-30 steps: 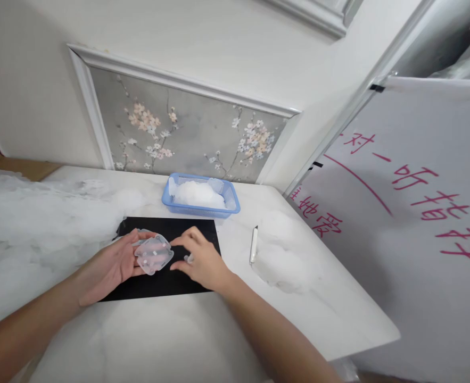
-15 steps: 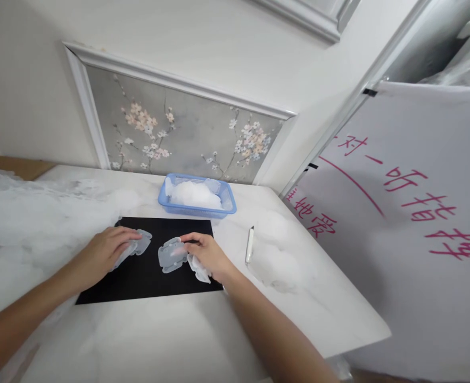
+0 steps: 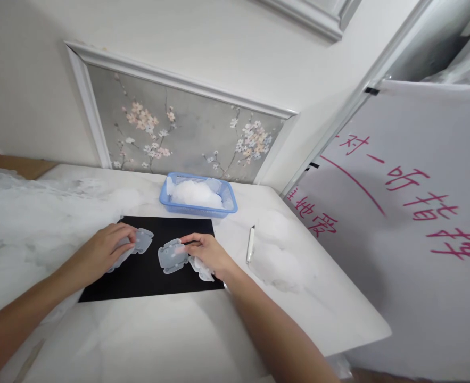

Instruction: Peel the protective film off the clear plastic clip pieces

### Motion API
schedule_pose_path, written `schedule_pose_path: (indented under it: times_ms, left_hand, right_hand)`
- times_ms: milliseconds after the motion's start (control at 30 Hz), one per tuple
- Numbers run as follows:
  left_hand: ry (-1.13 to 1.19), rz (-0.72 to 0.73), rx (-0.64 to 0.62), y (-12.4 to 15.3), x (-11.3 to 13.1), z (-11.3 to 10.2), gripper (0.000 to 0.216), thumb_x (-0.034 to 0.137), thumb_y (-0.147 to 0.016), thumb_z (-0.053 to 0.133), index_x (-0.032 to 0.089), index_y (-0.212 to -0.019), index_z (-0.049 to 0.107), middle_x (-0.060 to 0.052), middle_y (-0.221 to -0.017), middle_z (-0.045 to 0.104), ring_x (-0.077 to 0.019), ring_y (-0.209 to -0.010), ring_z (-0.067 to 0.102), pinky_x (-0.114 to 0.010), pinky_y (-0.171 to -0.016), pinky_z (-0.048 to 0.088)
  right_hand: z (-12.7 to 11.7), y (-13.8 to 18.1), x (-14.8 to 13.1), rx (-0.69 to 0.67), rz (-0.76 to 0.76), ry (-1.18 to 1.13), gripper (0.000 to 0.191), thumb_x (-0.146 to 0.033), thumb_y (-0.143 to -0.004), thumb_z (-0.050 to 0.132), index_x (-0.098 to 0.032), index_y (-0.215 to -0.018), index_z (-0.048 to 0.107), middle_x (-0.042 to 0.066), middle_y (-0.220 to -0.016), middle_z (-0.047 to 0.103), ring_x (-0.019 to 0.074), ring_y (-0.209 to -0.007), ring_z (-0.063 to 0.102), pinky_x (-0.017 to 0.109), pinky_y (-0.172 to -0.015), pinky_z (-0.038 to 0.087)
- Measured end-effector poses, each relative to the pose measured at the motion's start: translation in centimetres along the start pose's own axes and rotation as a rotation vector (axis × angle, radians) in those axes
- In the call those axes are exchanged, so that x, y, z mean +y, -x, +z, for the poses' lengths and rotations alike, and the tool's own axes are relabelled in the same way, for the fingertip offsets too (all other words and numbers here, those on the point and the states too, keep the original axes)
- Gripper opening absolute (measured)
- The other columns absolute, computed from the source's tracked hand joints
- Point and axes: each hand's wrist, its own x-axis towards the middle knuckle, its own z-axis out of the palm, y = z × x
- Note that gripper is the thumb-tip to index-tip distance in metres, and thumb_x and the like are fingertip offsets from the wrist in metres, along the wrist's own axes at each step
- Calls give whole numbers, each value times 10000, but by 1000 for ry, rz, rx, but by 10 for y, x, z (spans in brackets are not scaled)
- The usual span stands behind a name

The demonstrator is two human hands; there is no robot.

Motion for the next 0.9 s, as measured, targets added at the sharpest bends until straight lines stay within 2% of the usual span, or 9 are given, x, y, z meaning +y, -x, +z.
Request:
schedule_pose_path:
  times_ms: [67, 167, 300, 433, 600, 667, 700, 800, 900]
  left_hand:
    - [62, -23, 83, 1, 6, 1, 168, 368, -836, 486, 235, -751, 546, -57, -981, 656, -264, -931, 566, -369, -831, 417]
    - [208, -156, 153, 4, 17, -1, 196, 430, -845, 525, 239, -803, 532, -37, -1023, 672, -222, -819, 586, -314, -709, 440]
    - [455, -299, 191, 7, 28, -4, 299, 525, -819, 564, 238, -843, 484, 0, -742, 633, -153, -586, 521, -249, -525, 399]
    - [671, -427, 155, 5, 28, -2, 349, 555, -792, 579, 233, -857, 462, 40, -635, 551, -125, -498, 511, -223, -453, 394]
    - [815, -539, 54, 4, 24, 2, 367, 507, -757, 640, 226, -962, 523, 12, -741, 617, -162, -593, 624, -241, -500, 455]
    - [833, -565, -1, 4, 24, 2, 428, 500, -745, 662, 226, -1051, 541, -21, -832, 663, -185, -664, 655, -263, -549, 482]
    - [836, -573, -21, 4, 25, 1, 456, 495, -738, 675, 227, -1084, 548, -36, -876, 680, -192, -701, 664, -274, -583, 494]
    - [903, -582, -53, 4, 29, 0, 495, 453, -710, 713, 222, -1125, 577, -75, -998, 700, -206, -820, 679, -301, -701, 523]
    - [1011, -593, -96, 4, 31, 1, 482, 392, -701, 732, 225, -1136, 605, -89, -1092, 690, -219, -941, 675, -299, -774, 535]
  right_hand:
    - [1, 1, -2, 5, -5, -31, 252, -283, -619, 743, -168, -838, 699, 7, -703, 634, 78, -540, 451, 212, -490, 295]
    - [0, 2, -3, -16, -10, -60, 216, -286, -623, 736, -167, -795, 682, -4, -697, 625, 67, -533, 435, 207, -495, 293]
    - [-3, 3, -4, -44, 7, -94, 233, -309, -630, 745, -168, -791, 652, -30, -644, 584, 55, -493, 403, 202, -458, 254]
    - [-3, 3, -1, -76, 40, -127, 264, -329, -623, 750, -179, -801, 626, -65, -542, 511, 56, -427, 361, 206, -422, 219]
    - [-8, 3, -7, -32, -39, -36, 225, -315, -631, 704, -176, -794, 633, -33, -634, 577, 75, -506, 435, 213, -486, 291]
    - [-24, 5, -18, 70, -143, 112, 184, -287, -639, 651, -173, -783, 647, -8, -693, 623, 100, -580, 494, 224, -550, 344]
    - [-36, 7, -24, 162, -198, 208, 181, -270, -638, 619, -173, -786, 655, 3, -718, 644, 116, -611, 518, 233, -576, 363]
    - [-84, 18, -38, 586, -267, 473, 255, -244, -644, 530, -178, -843, 674, 31, -757, 685, 153, -612, 541, 263, -584, 382]
    - [-130, 28, -42, 993, -158, 565, 356, -222, -649, 507, -161, -959, 672, 78, -842, 708, 175, -606, 561, 299, -617, 412]
